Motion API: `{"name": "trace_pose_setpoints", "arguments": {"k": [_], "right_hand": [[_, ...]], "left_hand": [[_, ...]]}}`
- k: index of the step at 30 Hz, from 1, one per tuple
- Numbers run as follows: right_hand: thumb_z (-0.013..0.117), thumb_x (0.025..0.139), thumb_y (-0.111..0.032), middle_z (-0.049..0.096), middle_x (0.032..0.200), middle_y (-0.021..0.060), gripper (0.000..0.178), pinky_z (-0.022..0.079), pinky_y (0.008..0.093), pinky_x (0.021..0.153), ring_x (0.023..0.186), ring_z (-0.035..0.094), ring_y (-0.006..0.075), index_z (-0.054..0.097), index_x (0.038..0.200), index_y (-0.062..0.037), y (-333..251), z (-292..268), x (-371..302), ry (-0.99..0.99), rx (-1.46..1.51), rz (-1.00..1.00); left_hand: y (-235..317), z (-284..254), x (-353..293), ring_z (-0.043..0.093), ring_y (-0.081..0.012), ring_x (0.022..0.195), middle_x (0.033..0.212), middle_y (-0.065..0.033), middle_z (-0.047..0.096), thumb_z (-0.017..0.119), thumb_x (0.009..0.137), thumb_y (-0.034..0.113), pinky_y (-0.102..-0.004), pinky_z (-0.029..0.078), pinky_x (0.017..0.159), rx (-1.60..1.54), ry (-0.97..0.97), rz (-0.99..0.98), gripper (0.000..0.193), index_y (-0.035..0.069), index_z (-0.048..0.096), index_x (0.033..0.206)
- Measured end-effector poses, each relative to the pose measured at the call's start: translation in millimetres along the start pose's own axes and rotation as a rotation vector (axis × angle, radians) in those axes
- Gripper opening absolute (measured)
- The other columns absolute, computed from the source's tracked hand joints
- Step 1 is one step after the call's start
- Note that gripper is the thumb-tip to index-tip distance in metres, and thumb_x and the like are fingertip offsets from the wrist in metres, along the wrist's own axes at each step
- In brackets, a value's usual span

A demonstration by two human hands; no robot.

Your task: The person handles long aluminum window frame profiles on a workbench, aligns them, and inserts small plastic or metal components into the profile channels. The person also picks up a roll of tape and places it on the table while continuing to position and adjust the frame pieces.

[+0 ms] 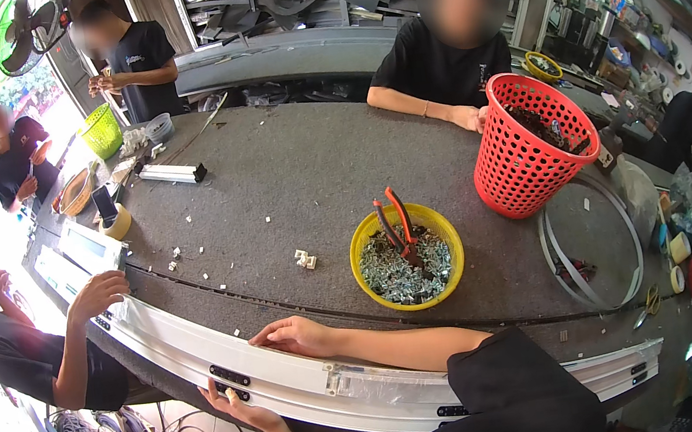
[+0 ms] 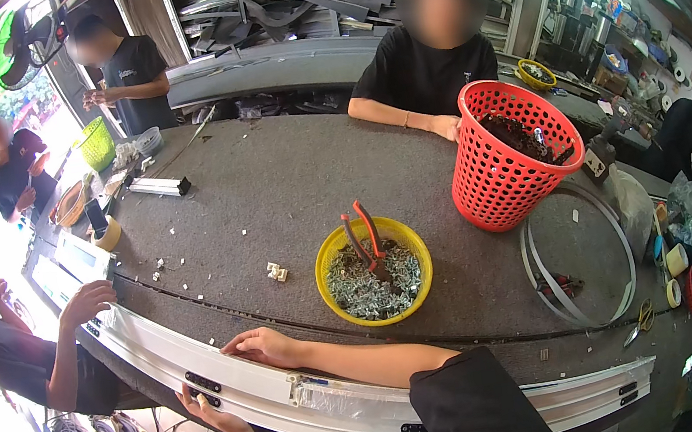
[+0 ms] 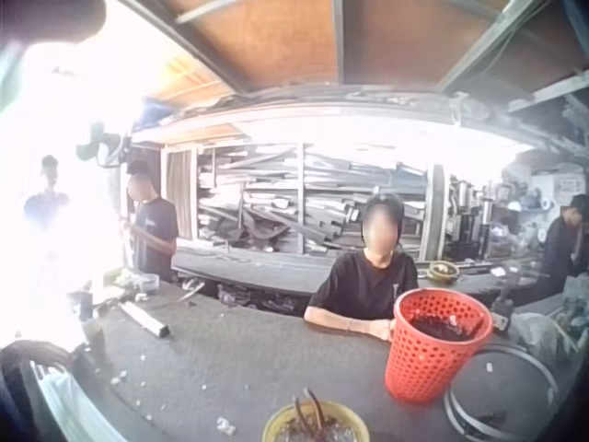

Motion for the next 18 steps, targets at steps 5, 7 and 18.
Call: {"name": "trace_pose_setpoints", "arguments": {"k": [5, 7, 18], "right_hand": [[0.044, 0.097, -0.001, 0.060, 0.130, 0.0205, 0.035, 0.043, 0.0366, 0.111, 0.122, 0.059, 0.0248, 0.057, 0.128, 0.0106, 0.1, 2.1, -0.8, -0.035, 0.023, 0.001], [0.044, 0.098, -0.001, 0.060, 0.130, 0.0208, 0.035, 0.043, 0.0369, 0.111, 0.121, 0.059, 0.0249, 0.057, 0.128, 0.0106, 0.8, 0.3, -0.7, 0.005, 0.033, 0.007], [0.043, 0.098, -0.002, 0.060, 0.131, 0.0204, 0.035, 0.042, 0.0375, 0.113, 0.124, 0.058, 0.0251, 0.057, 0.128, 0.0098, -1.5, 2.1, -3.5, 0.042, -0.005, 0.038]], "left_hand": [[7.3, -0.2, 0.1, 0.018, -0.0311, 0.150, 0.153, -0.0185, 0.033, 0.034, 0.098, 0.021, -0.0470, 0.014, 0.121, 0.113, -0.023, 0.022, 0.054, -0.006, 0.036, 0.145], [10.0, 0.1, -1.5, 0.019, -0.0303, 0.149, 0.153, -0.0176, 0.032, 0.034, 0.098, 0.020, -0.0465, 0.014, 0.121, 0.055, -0.029, 0.020, 0.054, -0.006, 0.036, 0.145], [15.4, 2.3, -2.8, 0.022, -0.0292, 0.147, 0.155, -0.0170, 0.029, 0.035, 0.098, 0.022, -0.0439, 0.016, 0.120, 0.050, 0.002, 0.009, 0.053, -0.005, 0.036, 0.145]]}}
Point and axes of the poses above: each hand's wrist, its own x-axis towards the middle knuckle, its own z-axis out of the palm, y = z × x, the point moved 5 cm from there along x, towards the middle knuckle
